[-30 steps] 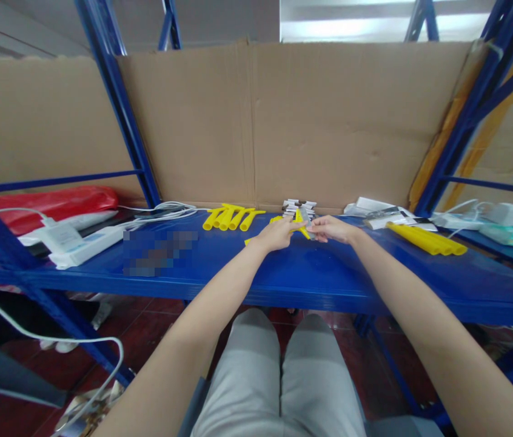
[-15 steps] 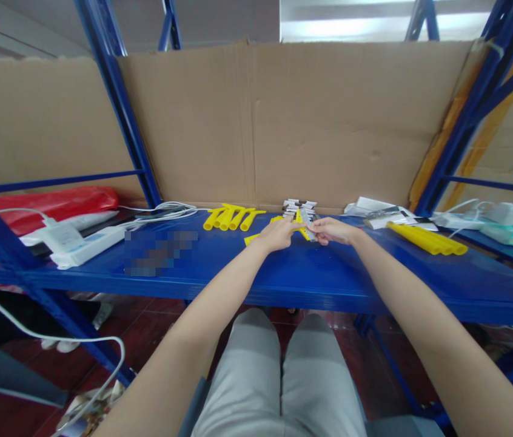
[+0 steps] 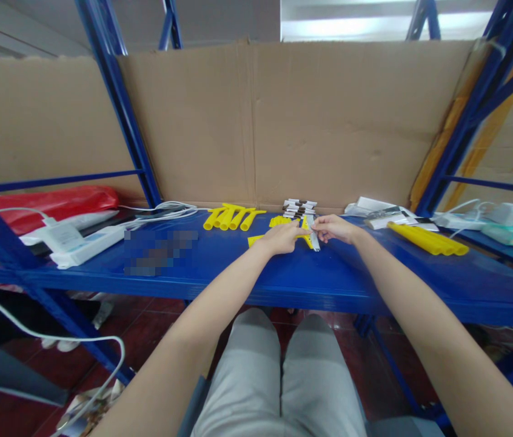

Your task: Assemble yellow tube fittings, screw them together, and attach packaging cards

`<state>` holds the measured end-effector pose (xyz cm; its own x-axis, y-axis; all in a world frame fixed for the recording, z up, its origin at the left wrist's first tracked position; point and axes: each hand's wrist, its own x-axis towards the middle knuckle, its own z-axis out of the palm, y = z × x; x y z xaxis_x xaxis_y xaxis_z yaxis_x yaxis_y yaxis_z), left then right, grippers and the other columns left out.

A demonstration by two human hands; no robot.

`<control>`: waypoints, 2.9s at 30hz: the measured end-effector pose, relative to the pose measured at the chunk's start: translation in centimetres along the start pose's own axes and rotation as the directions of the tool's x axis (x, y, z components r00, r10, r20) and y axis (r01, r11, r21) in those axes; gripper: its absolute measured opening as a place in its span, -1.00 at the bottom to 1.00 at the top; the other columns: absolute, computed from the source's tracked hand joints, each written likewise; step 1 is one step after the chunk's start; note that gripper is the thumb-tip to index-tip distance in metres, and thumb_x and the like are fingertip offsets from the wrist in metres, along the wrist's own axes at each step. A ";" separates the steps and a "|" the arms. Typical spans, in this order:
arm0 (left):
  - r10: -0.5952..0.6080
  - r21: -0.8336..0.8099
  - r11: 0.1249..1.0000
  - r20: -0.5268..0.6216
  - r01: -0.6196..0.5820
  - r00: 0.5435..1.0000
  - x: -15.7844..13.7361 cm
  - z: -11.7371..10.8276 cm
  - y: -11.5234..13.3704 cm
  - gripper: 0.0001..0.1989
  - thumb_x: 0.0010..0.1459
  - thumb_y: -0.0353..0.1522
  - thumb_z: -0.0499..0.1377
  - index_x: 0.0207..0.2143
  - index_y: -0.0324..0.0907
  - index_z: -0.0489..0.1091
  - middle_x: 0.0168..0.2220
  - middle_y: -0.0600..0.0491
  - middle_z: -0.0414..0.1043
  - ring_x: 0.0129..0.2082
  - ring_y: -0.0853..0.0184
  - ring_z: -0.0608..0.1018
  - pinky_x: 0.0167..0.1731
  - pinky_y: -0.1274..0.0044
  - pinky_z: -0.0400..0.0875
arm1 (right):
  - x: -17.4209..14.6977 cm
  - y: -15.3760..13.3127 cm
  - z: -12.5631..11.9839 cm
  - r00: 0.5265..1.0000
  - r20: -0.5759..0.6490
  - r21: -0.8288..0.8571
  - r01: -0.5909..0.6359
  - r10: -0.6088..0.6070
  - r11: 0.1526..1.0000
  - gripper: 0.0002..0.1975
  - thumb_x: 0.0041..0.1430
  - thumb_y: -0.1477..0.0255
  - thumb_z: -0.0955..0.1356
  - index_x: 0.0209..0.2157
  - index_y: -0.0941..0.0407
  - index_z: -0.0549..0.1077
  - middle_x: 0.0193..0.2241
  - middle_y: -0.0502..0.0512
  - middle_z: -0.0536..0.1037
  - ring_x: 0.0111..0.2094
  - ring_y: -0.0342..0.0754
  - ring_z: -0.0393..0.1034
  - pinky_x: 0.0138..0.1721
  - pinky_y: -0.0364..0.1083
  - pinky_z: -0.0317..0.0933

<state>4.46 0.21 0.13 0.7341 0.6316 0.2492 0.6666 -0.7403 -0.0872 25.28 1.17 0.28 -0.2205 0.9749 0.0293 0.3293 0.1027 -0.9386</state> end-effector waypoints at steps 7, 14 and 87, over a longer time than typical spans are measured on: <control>0.017 0.025 1.000 0.006 -0.017 1.000 -0.1 0.1 0.2 -0.43 0.30 -0.48 -0.02 0.31 0.10 0.20 0.16 -0.05 0.36 0.13 0.15 0.46 0.08 0.38 0.38 | -0.3 -0.2 0.1 1.000 0.012 0.009 0.002 -0.002 1.000 -0.73 0.00 0.39 0.53 -0.53 0.16 0.39 -0.71 -0.07 0.38 -0.67 -0.25 0.24 -0.60 -0.25 0.17; -0.012 0.050 0.999 0.001 0.012 1.000 0.0 0.1 0.4 -0.44 0.32 -0.44 -0.01 0.32 0.10 0.18 0.14 -0.04 0.36 0.11 0.17 0.48 0.08 0.40 0.38 | -0.3 -0.4 0.4 1.000 -0.026 -0.001 -0.011 0.011 1.000 -0.78 0.10 0.42 0.47 -0.50 0.14 0.38 -0.72 -0.07 0.36 -0.68 -0.23 0.24 -0.61 -0.25 0.18; -0.351 -0.032 0.936 -0.015 0.350 0.936 -0.3 -0.2 -1.7 -0.38 0.20 -0.48 0.06 0.31 0.03 0.20 0.18 -0.10 0.38 0.13 0.09 0.50 0.04 0.36 0.44 | 1.4 2.7 -4.1 0.920 -0.377 -0.844 -0.292 -0.110 0.449 -0.59 0.15 0.52 0.25 -0.01 0.05 0.57 -0.03 0.18 0.62 0.00 0.09 0.48 -0.06 -0.05 0.32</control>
<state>3.13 1.23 0.37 0.4517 0.8475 0.2788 0.8769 -0.4792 0.0361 29.62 3.65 -0.80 0.1072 0.9597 0.2598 0.9875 -0.0724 -0.1401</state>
